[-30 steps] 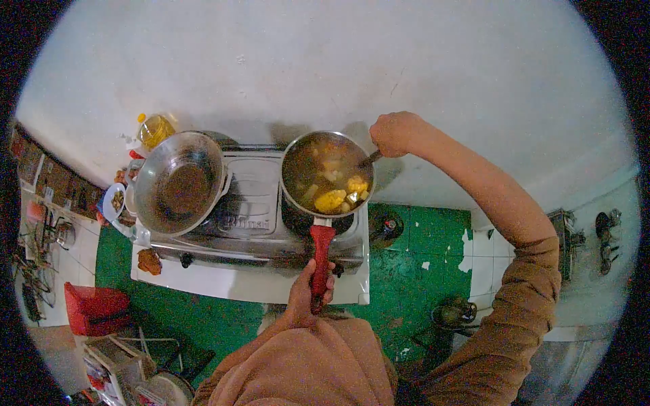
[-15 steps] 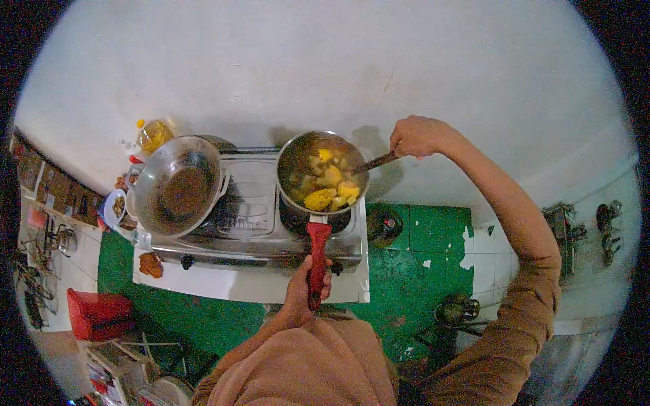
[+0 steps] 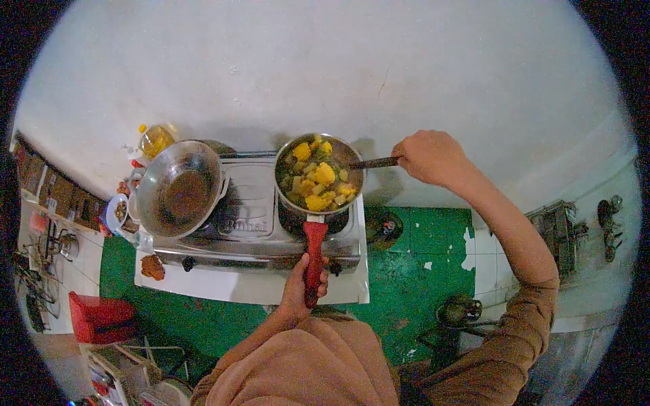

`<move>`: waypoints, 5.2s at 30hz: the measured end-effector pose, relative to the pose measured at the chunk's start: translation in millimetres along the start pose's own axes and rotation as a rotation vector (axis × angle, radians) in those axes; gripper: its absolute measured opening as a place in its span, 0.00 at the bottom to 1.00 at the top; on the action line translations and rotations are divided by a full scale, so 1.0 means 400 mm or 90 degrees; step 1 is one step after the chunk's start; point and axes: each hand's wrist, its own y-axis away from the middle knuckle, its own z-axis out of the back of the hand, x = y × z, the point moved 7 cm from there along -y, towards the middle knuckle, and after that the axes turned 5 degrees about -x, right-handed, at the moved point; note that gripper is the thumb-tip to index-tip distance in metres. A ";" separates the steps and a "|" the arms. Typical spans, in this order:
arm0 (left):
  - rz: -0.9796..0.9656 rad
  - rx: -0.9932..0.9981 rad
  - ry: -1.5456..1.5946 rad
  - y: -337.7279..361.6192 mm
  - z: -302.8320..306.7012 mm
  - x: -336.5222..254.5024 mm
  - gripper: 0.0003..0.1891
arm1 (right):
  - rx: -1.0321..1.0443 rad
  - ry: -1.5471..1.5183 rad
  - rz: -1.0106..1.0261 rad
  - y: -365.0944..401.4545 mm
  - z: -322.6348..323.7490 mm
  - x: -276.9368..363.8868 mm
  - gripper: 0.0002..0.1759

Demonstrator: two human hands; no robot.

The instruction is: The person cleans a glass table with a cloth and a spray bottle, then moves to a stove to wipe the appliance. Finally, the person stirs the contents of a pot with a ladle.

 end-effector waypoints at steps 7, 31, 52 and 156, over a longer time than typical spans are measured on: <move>-0.002 -0.007 -0.020 0.002 -0.001 -0.003 0.23 | -0.132 0.119 0.071 0.114 -0.042 0.070 0.15; -0.003 0.000 0.014 -0.004 0.004 0.002 0.24 | -0.504 0.127 0.242 0.119 0.054 0.096 0.22; 0.007 -0.044 -0.029 0.007 0.000 -0.003 0.25 | -0.367 0.193 0.441 -0.189 -0.081 0.190 0.09; 0.015 -0.011 -0.002 -0.001 0.001 0.004 0.24 | -0.051 -0.075 0.033 -0.045 -0.062 -0.059 0.15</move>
